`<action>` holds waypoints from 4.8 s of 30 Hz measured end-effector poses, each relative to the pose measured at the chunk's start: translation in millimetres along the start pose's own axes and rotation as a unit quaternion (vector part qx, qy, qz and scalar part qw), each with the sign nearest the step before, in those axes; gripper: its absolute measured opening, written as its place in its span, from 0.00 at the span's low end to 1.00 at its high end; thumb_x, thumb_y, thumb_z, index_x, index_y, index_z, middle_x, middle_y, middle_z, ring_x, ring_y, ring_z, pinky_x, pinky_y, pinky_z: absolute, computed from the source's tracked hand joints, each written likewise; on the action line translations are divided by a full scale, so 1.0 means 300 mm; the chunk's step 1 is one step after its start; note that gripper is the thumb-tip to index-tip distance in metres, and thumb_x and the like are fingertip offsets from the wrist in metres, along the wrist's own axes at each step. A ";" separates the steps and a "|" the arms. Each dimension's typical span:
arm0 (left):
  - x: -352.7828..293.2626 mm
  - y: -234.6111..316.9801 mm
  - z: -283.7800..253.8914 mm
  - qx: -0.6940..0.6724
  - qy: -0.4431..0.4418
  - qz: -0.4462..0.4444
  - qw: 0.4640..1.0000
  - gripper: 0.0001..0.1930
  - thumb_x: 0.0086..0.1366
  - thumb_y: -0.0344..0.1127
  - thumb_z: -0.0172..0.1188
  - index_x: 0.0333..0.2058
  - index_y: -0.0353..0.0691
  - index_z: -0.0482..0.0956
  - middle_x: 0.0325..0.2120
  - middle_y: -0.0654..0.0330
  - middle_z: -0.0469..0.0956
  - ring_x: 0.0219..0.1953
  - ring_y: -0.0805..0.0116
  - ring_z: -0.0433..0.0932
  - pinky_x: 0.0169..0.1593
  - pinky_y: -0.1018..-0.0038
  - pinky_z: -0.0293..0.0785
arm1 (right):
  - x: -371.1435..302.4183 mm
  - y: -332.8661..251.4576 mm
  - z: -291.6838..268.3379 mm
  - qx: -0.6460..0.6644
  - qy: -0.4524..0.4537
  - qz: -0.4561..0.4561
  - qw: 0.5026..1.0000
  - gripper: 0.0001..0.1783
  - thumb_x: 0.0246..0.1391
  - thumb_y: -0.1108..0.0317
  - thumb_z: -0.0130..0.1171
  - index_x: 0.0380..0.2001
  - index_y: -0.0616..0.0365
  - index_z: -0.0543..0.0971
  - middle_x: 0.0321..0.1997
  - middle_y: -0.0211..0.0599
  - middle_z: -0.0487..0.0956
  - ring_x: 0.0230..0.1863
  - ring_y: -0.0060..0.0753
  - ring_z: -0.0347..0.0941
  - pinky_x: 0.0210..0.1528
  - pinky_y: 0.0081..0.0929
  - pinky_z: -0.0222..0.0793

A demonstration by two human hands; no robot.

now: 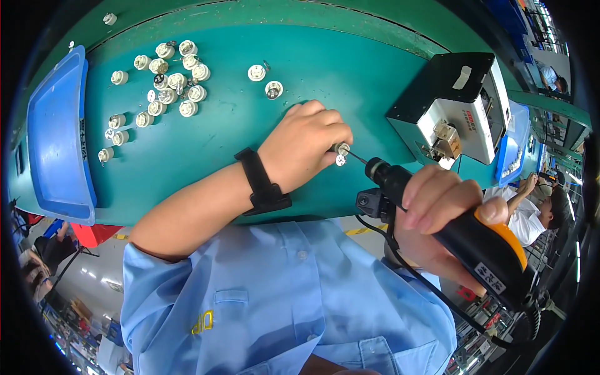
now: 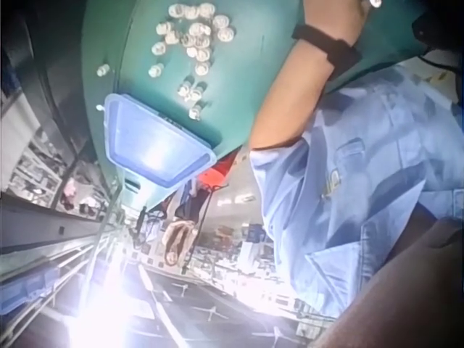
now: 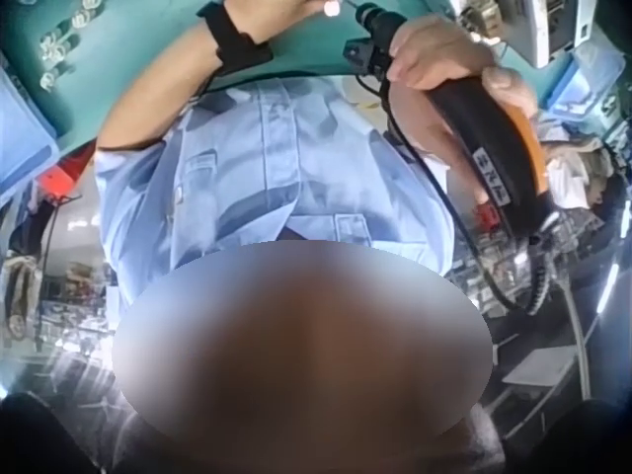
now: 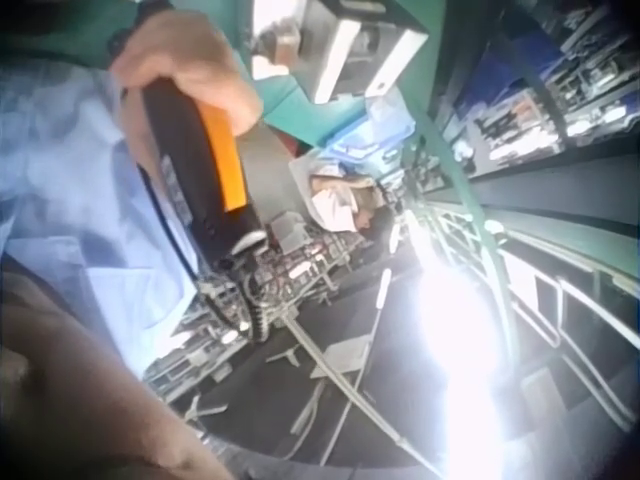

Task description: The person picks up white components from a table, inserts them into a machine, and uses a power screwdriver on them. They repeat this process for multiple components, occasionally reaching for more items from a shelf.

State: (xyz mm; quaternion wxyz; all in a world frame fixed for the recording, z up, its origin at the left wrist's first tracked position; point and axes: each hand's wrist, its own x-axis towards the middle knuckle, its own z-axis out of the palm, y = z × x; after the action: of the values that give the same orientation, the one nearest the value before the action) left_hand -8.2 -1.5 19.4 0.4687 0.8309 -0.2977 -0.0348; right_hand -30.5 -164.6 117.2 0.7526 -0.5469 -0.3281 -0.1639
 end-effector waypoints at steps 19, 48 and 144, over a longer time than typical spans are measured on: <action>0.021 0.068 -0.090 0.024 0.047 0.028 0.998 0.15 0.45 0.24 0.67 0.34 0.43 0.78 0.34 0.62 0.75 0.36 0.61 0.74 0.36 0.69 0.73 | 0.086 -0.097 -0.117 0.208 -0.144 0.037 0.967 0.19 0.66 0.49 0.41 0.48 0.50 0.70 0.25 0.42 0.78 0.22 0.37 0.76 0.24 0.29 0.73; 0.153 0.311 -0.403 0.045 0.225 0.130 0.965 0.14 0.45 0.19 0.69 0.32 0.36 0.77 0.31 0.60 0.71 0.29 0.72 0.76 0.33 0.78 0.76 | 0.278 0.022 -0.043 -0.298 -0.109 0.014 0.948 0.14 0.39 0.79 0.71 0.33 0.54 0.85 0.29 0.29 0.76 0.28 0.20 0.73 0.28 0.16 0.70; 0.293 -0.332 -0.720 0.344 -0.100 -0.222 0.907 0.20 0.61 0.46 0.61 0.46 0.41 0.72 0.38 0.50 0.76 0.43 0.49 0.75 0.48 0.62 0.70 | -0.053 -0.179 -0.252 0.045 -0.026 0.016 0.999 0.25 0.35 0.78 0.68 0.38 0.54 0.69 0.31 0.42 0.75 0.27 0.34 0.75 0.29 0.32 0.78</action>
State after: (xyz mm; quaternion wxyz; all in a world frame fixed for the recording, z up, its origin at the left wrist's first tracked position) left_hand 182.7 154.2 79.6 0.1014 0.9773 -0.1448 -0.1165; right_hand -50.9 -255.3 130.7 0.7699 -0.5221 -0.3459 -0.1223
